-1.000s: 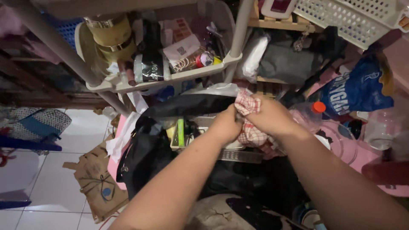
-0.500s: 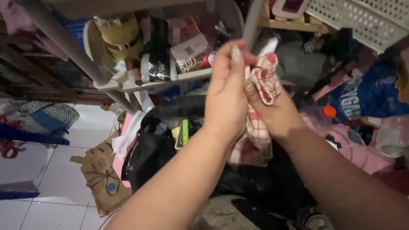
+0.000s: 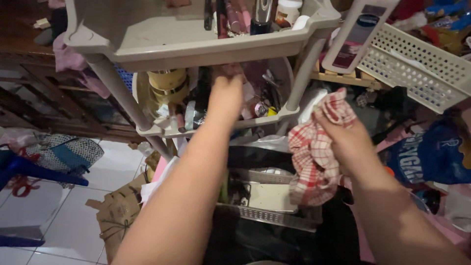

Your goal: The person opens a black backpack on a chair, takes out cosmetic items, bottles and small containers one at a time, wipes each item with a checkered cloth, and places them onto the shelves of a plastic storage rack. They continue emptying the bag and arranging the items on the rack shelves.

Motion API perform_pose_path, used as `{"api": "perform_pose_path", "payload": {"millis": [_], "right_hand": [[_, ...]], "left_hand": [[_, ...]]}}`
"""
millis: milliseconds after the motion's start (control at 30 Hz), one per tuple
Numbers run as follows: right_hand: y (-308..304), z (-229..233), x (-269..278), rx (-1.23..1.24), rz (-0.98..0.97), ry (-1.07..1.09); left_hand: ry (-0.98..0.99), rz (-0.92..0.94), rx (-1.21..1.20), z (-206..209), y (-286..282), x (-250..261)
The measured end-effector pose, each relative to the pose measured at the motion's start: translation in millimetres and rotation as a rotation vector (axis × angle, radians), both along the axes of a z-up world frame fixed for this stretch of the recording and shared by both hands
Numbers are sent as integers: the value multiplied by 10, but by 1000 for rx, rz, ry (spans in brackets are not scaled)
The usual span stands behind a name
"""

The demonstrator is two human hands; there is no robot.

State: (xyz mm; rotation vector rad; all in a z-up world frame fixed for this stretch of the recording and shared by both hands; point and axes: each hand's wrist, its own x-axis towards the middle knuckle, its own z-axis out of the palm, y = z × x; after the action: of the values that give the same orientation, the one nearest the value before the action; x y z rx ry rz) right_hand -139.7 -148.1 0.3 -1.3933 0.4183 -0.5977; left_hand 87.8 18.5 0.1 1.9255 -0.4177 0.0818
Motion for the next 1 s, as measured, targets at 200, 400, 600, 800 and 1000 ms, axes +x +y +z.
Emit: {"api": "perform_pose_path", "payload": {"millis": [200, 400, 600, 800, 1000], "right_hand": [[-222, -50, -147, -144, 164, 73], [-117, -383, -121, -105, 375, 378], [-42, -569, -83, -240, 371, 410], [-112, -489, -112, -234, 302, 310], [455, -565, 35, -174, 310, 59]], "left_hand": [[-613, -602, 160, -416, 585, -1253], [-280, -966, 954, -706, 536, -1540], [-340, -1038, 1140, -767, 405, -1585], [-316, -832, 839, -707, 619, -1502], [-194, -148, 25, -600, 538, -1451]]}}
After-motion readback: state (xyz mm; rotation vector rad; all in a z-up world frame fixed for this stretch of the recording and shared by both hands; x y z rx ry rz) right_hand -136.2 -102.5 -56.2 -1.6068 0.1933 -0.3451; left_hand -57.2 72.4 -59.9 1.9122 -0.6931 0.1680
